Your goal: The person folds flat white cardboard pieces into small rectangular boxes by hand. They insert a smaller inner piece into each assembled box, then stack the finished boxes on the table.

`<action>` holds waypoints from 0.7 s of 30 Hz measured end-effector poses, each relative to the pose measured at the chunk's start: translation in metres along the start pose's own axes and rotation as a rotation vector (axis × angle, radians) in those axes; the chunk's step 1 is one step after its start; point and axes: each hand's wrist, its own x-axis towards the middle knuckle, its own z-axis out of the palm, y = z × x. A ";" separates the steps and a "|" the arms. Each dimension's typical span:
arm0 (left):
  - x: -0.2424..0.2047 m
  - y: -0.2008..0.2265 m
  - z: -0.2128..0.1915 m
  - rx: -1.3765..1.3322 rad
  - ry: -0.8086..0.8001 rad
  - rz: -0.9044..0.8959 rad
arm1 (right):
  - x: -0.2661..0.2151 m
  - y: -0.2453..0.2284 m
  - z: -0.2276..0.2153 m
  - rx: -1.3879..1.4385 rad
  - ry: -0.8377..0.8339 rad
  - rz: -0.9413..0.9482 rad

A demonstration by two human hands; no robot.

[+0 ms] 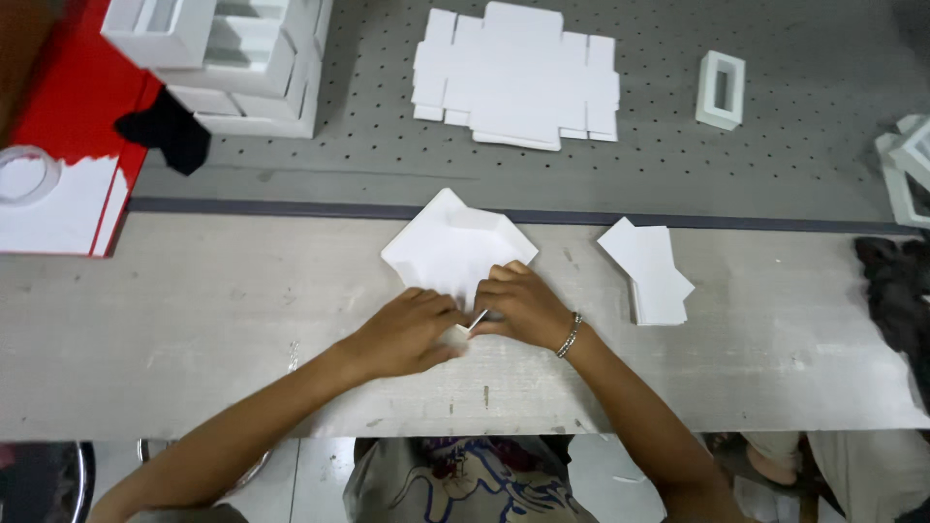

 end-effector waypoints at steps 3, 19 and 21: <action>0.010 -0.009 0.015 0.028 0.006 0.000 | 0.000 -0.001 -0.003 -0.005 -0.044 0.029; 0.033 -0.006 0.071 0.337 0.292 -0.045 | -0.007 0.002 0.002 -0.148 -0.202 0.161; 0.033 -0.029 0.081 0.307 0.450 0.142 | -0.009 -0.003 -0.007 -0.232 -0.202 0.074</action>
